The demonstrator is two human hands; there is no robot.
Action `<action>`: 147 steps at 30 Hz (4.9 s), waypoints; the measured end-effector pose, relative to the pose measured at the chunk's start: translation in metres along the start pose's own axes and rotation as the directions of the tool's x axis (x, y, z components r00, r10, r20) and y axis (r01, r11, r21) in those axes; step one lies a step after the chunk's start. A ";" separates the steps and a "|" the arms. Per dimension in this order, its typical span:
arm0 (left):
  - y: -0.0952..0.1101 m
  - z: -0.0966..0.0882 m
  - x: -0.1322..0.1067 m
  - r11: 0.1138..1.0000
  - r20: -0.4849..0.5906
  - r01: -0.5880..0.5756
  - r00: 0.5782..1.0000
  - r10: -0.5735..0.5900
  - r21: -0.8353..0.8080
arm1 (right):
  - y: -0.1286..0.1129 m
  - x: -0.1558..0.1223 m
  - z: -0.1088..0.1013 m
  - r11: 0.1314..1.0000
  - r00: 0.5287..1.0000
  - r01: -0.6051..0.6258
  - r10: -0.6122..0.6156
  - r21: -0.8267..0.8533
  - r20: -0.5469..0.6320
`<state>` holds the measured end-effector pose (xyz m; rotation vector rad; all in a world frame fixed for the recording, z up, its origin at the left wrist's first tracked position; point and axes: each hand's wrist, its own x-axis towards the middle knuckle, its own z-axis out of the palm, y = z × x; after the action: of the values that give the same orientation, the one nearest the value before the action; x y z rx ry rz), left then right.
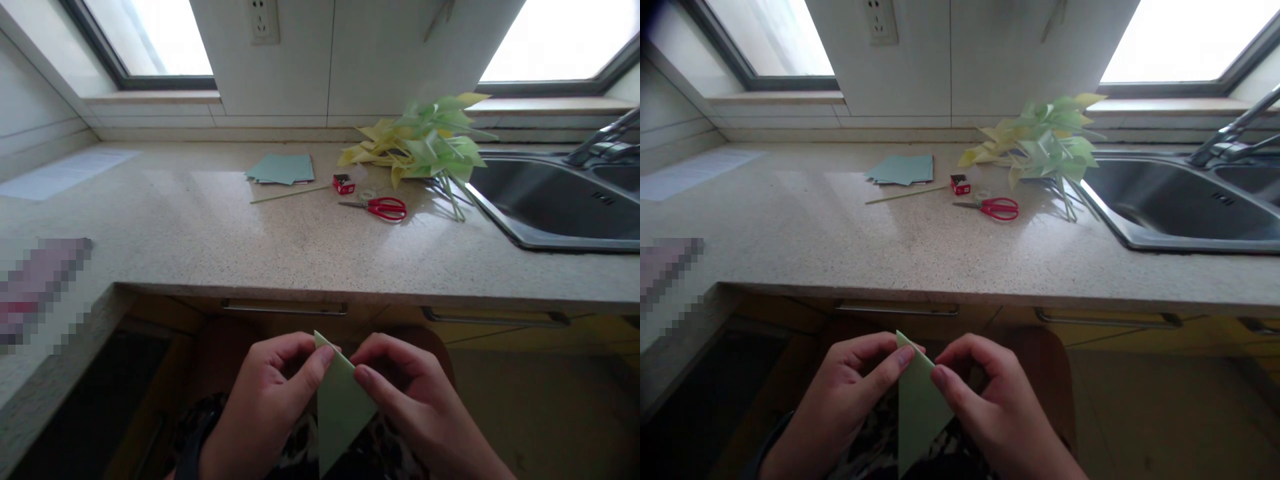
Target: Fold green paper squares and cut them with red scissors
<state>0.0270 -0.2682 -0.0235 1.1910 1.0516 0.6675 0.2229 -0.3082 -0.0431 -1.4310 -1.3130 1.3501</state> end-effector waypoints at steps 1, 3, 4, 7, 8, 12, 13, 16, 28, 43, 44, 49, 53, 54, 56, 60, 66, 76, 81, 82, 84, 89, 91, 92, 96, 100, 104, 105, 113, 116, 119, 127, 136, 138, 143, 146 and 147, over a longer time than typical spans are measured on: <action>0.000 0.001 0.000 1.000 0.010 0.003 1.000 -0.003 0.004 | -0.001 0.001 0.002 1.000 1.000 0.006 -0.006 -0.026 -0.002; -0.001 0.001 0.001 1.000 0.019 0.003 1.000 -0.003 -0.001 | -0.001 0.002 0.005 0.999 1.000 0.010 -0.011 -0.048 -0.015; -0.002 0.001 0.002 1.000 0.020 -0.001 1.000 0.001 -0.006 | 0.000 0.003 0.007 0.999 1.000 0.011 -0.011 -0.047 -0.018; -0.008 0.001 0.004 1.000 -0.011 -0.012 1.000 0.012 -0.013 | 0.003 0.002 0.009 0.998 0.999 0.031 -0.032 -0.052 -0.014; -0.010 0.001 0.005 1.000 -0.026 -0.017 1.000 0.017 -0.010 | 0.004 0.002 0.009 0.997 0.999 0.045 -0.046 -0.065 -0.003; -0.017 0.005 0.006 0.999 -0.032 -0.038 0.999 0.038 0.000 | -0.001 0.001 0.011 0.983 0.995 0.097 -0.089 -0.155 0.054; -0.018 0.007 0.006 0.999 -0.035 -0.048 0.998 0.048 0.003 | -0.003 0.002 0.012 0.978 0.993 0.113 -0.104 -0.176 0.062; -0.019 0.010 0.005 0.997 -0.070 -0.072 0.995 0.070 -0.023 | -0.008 0.006 0.014 0.964 0.983 0.174 -0.159 -0.203 0.090; -0.014 0.002 0.009 0.992 -0.284 -0.096 0.956 0.068 -0.085 | 0.003 0.006 0.008 0.976 0.980 0.147 -0.122 -0.158 0.155; 0.007 -0.023 0.020 0.995 -0.275 -0.086 0.956 0.099 0.056 | -0.005 0.016 -0.016 0.918 0.978 0.206 -0.197 -0.340 0.063; 0.011 -0.026 0.020 0.991 -0.274 -0.095 0.955 0.117 0.090 | -0.011 0.018 -0.020 0.892 0.970 0.240 -0.238 -0.383 0.054; 0.037 -0.038 0.030 0.951 -0.252 -0.165 0.940 0.232 0.260 | -0.049 0.050 -0.039 0.655 0.890 0.373 -0.452 -0.657 0.054; 0.049 -0.044 0.050 0.924 -0.180 -0.204 0.945 0.272 0.322 | -0.070 0.092 -0.048 0.484 0.886 0.379 -0.435 -0.788 0.159; 0.050 -0.045 0.055 0.923 -0.172 -0.204 0.947 0.270 0.327 | -0.073 0.102 -0.050 0.461 0.882 0.397 -0.431 -0.793 0.191; 0.048 -0.049 0.063 0.914 -0.164 -0.202 0.948 0.273 0.353 | -0.074 0.119 -0.054 0.418 0.868 0.439 -0.425 -0.795 0.256; 0.044 -0.057 0.072 0.822 -0.225 -0.227 0.893 0.390 0.523 | -0.070 0.140 -0.063 0.355 0.852 0.483 -0.402 -0.800 0.336; 0.043 -0.050 0.073 0.447 -0.007 -0.382 0.754 0.657 0.809 | -0.070 0.155 -0.067 0.271 0.851 0.469 -0.393 -0.841 0.348; 0.023 -0.033 0.085 0.107 0.338 -0.508 0.701 0.628 0.854 | -0.063 0.151 -0.064 0.336 0.842 0.402 -0.500 -0.852 0.200; 0.019 -0.032 0.084 0.062 0.325 -0.471 0.693 0.644 0.880 | -0.062 0.127 -0.063 0.350 0.821 0.478 -0.503 -0.805 0.269; 0.018 -0.031 0.084 0.057 0.323 -0.465 0.692 0.645 0.883 | -0.061 0.122 -0.063 0.343 0.818 0.494 -0.494 -0.799 0.293; 0.016 -0.030 0.084 0.044 0.321 -0.455 0.690 0.649 0.889 | -0.058 0.113 -0.061 0.319 0.812 0.510 -0.486 -0.799 0.324; 0.015 -0.029 0.082 0.006 0.328 -0.431 0.696 0.639 0.903 | -0.047 0.104 -0.061 0.284 0.809 0.490 -0.502 -0.825 0.308; 0.016 -0.029 0.082 -0.001 0.327 -0.422 0.702 0.633 0.907 | -0.043 0.104 -0.061 0.276 0.809 0.478 -0.509 -0.834 0.295; 0.016 -0.029 0.081 -0.005 0.329 -0.420 0.704 0.630 0.907 | -0.042 0.103 -0.061 0.273 0.809 0.472 -0.511 -0.838 0.290; 0.017 -0.026 0.080 -0.020 0.333 -0.410 0.710 0.621 0.912 | -0.038 0.104 -0.060 0.267 0.814 0.462 -0.507 -0.846 0.285; 0.015 -0.019 0.080 -0.053 0.327 -0.382 0.704 0.630 0.923 | -0.043 0.102 -0.058 0.253 0.821 0.459 -0.488 -0.852 0.297; 0.012 -0.014 0.082 -0.096 0.348 -0.376 0.692 0.633 0.922 | -0.055 0.098 -0.043 0.244 0.855 0.425 -0.424 -0.871 0.299; 0.011 -0.013 0.083 -0.102 0.349 -0.372 0.693 0.631 0.922 | -0.057 0.097 -0.037 0.247 0.851 0.430 -0.434 -0.868 0.298; 0.000 -0.013 0.081 -0.233 0.377 -0.298 0.689 0.619 0.926 | -0.053 0.099 -0.001 0.373 0.855 0.491 -0.379 -0.787 0.354; 0.004 -0.017 0.079 -0.203 0.370 -0.315 0.685 0.627 0.927 | -0.048 0.099 -0.004 0.379 0.870 0.458 -0.377 -0.804 0.318; 0.009 -0.023 0.077 -0.176 0.361 -0.326 0.686 0.632 0.929 | -0.048 0.097 -0.013 0.348 0.876 0.443 -0.364 -0.826 0.316; 0.013 -0.039 0.069 -0.144 0.323 -0.301 0.713 0.622 0.943 | -0.034 0.089 -0.037 0.197 0.874 0.397 -0.381 -0.896 0.303; 0.011 -0.044 0.065 -0.157 0.312 -0.273 0.740 0.596 0.949 | -0.029 0.086 -0.037 0.134 0.872 0.363 -0.397 -0.922 0.285; 0.012 -0.045 0.065 -0.167 0.319 -0.274 0.740 0.593 0.947 | -0.029 0.085 -0.037 0.126 0.875 0.361 -0.388 -0.924 0.289; 0.014 -0.046 0.063 -0.195 0.342 -0.281 0.737 0.583 0.940 | -0.033 0.085 -0.038 0.115 0.879 0.366 -0.370 -0.924 0.302; 0.015 -0.046 0.060 -0.205 0.339 -0.270 0.742 0.579 0.941 | -0.035 0.080 -0.043 0.107 0.883 0.361 -0.357 -0.926 0.303; 0.015 -0.047 0.059 -0.208 0.340 -0.268 0.743 0.577 0.941 | -0.034 0.078 -0.045 0.104 0.885 0.357 -0.356 -0.928 0.300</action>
<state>0.0091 -0.1933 -0.0272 3.0716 1.3069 0.4709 0.2544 -0.2204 -0.0189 -1.6036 -2.5654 -0.0575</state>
